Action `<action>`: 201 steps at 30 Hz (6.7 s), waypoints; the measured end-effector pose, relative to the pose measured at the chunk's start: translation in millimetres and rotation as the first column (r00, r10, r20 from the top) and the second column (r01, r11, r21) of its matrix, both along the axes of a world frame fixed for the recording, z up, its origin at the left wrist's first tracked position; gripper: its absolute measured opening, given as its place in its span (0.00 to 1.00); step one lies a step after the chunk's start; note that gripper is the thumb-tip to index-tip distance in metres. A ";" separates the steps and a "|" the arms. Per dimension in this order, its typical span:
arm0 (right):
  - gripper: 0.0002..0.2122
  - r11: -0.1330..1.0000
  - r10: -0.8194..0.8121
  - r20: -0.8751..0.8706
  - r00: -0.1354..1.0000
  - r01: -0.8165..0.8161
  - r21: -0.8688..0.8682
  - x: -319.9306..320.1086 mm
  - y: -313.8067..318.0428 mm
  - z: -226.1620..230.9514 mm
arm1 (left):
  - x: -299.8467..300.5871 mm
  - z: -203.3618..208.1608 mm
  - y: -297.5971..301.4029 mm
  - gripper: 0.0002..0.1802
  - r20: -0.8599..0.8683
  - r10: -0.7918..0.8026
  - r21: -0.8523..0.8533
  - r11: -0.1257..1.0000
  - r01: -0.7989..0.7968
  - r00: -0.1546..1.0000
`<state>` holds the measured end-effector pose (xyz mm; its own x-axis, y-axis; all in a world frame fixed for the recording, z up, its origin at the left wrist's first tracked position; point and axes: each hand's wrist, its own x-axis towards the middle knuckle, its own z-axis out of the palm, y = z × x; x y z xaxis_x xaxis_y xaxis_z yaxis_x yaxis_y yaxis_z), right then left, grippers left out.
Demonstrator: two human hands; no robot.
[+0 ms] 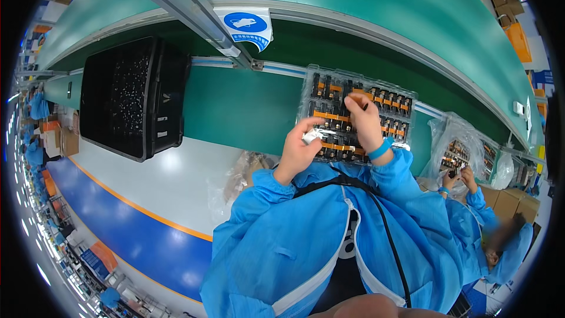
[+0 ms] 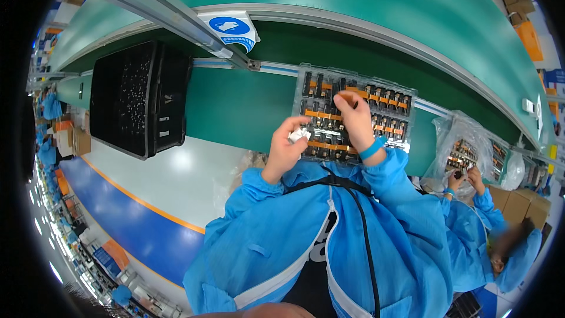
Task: Assembling small electronic components into a grid tray at an industrial workstation.
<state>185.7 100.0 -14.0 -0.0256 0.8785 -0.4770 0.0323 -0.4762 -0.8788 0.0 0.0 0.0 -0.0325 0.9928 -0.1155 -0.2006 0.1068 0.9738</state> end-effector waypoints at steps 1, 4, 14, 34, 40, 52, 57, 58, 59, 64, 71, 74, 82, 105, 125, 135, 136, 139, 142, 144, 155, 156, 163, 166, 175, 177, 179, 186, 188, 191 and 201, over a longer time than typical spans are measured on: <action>0.12 0.996 -0.003 0.035 0.999 0.000 0.090 -0.9 8.5 -1.0 | -1.4 0.2 -0.9 0.20 0.035 -0.025 -0.071 0.997 0.027 0.999; 0.13 0.939 0.111 0.340 0.934 -0.211 0.271 -4.8 27.6 -10.6 | -8.7 -4.6 -5.1 0.13 0.074 -0.042 -0.152 0.987 0.052 0.996; 0.13 0.850 0.154 0.724 0.673 -0.463 0.250 -10.6 47.5 -9.0 | -8.0 -19.1 -9.1 0.08 0.089 -0.007 -0.080 0.997 0.014 0.996; 0.17 0.819 0.157 0.848 0.507 -0.546 0.175 21.3 33.4 -9.2 | -0.5 -19.7 -9.6 0.12 0.359 0.113 -0.270 0.963 -0.012 0.927; 0.17 0.812 0.239 0.835 0.496 -0.573 0.108 31.2 43.6 2.0 | -2.7 -30.2 -12.4 0.12 0.218 0.009 -0.215 0.976 0.039 0.976; 0.10 0.927 0.342 0.095 0.935 -0.352 0.128 10.4 -20.3 43.7 | 14.4 16.3 3.9 0.23 -0.409 0.086 0.129 0.991 -0.036 0.908; 0.08 0.928 0.362 -0.155 0.919 -0.340 0.150 -14.1 -51.0 59.3 | 11.1 11.7 3.7 0.22 -0.410 0.010 0.145 0.988 0.055 0.912; 0.08 0.930 0.358 -0.155 0.921 -0.336 0.149 -12.8 -51.3 57.1 | 8.6 12.7 2.6 0.19 -0.366 -0.017 0.133 0.989 0.070 0.930; 0.07 0.926 0.346 -0.145 0.927 -0.312 0.213 -11.5 -51.6 52.6 | 6.9 14.4 2.1 0.19 -0.366 -0.021 0.132 0.988 0.075 0.930; 0.12 0.883 0.359 0.112 0.926 -0.376 0.279 -6.4 -51.1 55.4 | 5.4 16.6 -5.6 0.14 0.171 -0.084 -0.100 0.990 0.102 0.982; 0.10 0.818 0.436 0.187 0.881 -0.474 0.326 -7.0 -48.2 62.8 | -5.9 -3.4 -10.9 0.10 0.356 -0.165 -0.276 0.922 0.272 0.920; 0.11 0.913 0.328 0.018 0.944 -0.322 0.251 -12.8 -53.9 52.5 | 8.4 1.3 -8.1 0.11 0.032 -0.082 -0.088 0.993 0.084 0.996; 0.15 0.917 0.286 0.188 0.940 -0.325 0.232 -24.0 -66.9 50.3 | 20.5 13.9 -3.2 0.16 -0.815 0.204 0.281 0.958 0.063 0.543; 0.13 0.925 0.097 0.429 0.898 -0.240 0.294 28.1 39.6 -4.7 | 18.6 -10.6 6.7 0.16 -0.357 -0.020 -0.027 1.000 0.011 0.934; 0.12 0.793 -0.065 0.768 0.637 -0.434 0.427 25.6 51.3 1.4 | 13.1 -23.4 0.5 0.13 -0.354 -0.047 -0.057 0.998 0.029 0.934; 0.18 0.884 0.014 0.817 0.577 -0.389 0.259 79.5 14.2 -7.8 | 15.1 -19.7 -1.2 0.09 0.071 -0.191 -0.400 0.894 0.203 0.979; 0.18 0.887 0.008 0.818 0.576 -0.382 0.261 80.2 15.5 -7.6 | 16.7 -21.2 -0.7 0.10 -0.041 -0.214 -0.313 0.930 0.191 0.976; 0.18 0.904 0.023 0.849 0.527 -0.373 0.207 81.3 21.0 -7.9 | 19.6 -31.5 0.9 0.10 -0.181 -0.212 -0.167 0.969 0.183 0.960; 0.20 0.907 0.047 0.905 0.423 -0.398 0.138 79.7 26.2 -1.0 | 20.9 -31.8 2.0 0.10 -0.211 -0.180 -0.115 0.981 0.159 0.961; 0.21 0.892 0.047 0.927 0.371 -0.434 0.128 79.0 30.5 -1.5 | 21.6 -31.7 1.8 0.10 -0.215 -0.161 -0.116 0.984 0.139 0.963; 0.18 0.847 0.185 0.887 0.423 -0.526 0.074 98.6 59.4 -5.6 | 22.1 -36.2 0.0 0.09 -0.262 -0.166 -0.132 0.982 0.136 0.951; 0.17 0.870 0.177 0.857 0.483 -0.484 0.093 98.8 58.4 -2.9 | 21.2 -35.3 0.4 0.09 -0.264 -0.161 -0.131 0.983 0.130 0.951; 0.12 0.806 -0.111 0.759 0.641 -0.389 0.446 84.6 29.3 -7.8 | 22.3 -36.1 2.7 0.09 -0.269 -0.158 -0.086 0.986 0.139 0.950; 0.14 0.824 -0.165 0.724 0.670 -0.309 0.474 78.3 23.3 -10.5 | 22.9 -34.6 3.1 0.09 -0.267 -0.171 -0.103 0.984 0.148 0.948; 0.15 0.929 -0.164 0.116 0.980 0.114 0.353 53.0 -14.8 24.4 | 26.3 -13.3 7.4 0.16 -0.247 -0.141 -0.071 0.989 0.127 0.959; 0.15 0.935 -0.022 0.037 0.999 0.008 0.355 33.8 -38.8 28.4 | 29.5 7.5 14.2 0.22 -0.319 -0.107 0.077 0.987 0.139 0.942; 0.10 0.972 0.090 -0.076 0.993 -0.071 0.225 17.2 -56.5 41.1 | 34.7 19.4 19.4 0.22 -0.325 -0.022 0.268 0.957 0.114 0.945; 0.13 0.946 0.304 -0.212 0.929 -0.267 0.183 10.6 -54.0 67.1 | 21.2 9.4 6.7 0.22 0.197 -0.121 -0.127 0.981 0.148 0.973; 0.11 0.866 0.404 0.015 0.915 -0.388 0.316 15.7 -48.3 66.4 | 15.0 12.7 6.8 0.30 0.184 -0.158 -0.076 0.982 0.174 0.970; 0.06 0.747 0.432 0.175 0.885 -0.459 0.481 12.3 -47.3 70.9 | 3.9 4.0 5.8 0.38 0.104 -0.326 0.002 0.945 0.327 0.940; 0.06 0.878 0.421 -0.019 0.907 -0.402 0.258 10.6 -56.9 62.1 | -6.3 1.4 4.8 0.29 0.482 -0.243 -0.156 0.922 0.355 0.842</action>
<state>196.3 43.1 48.2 -0.4365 0.8688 -0.2336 0.1110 -0.2057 -0.9723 -6.3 4.8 1.4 0.3724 0.8880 -0.2700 -0.5271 0.4417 0.7260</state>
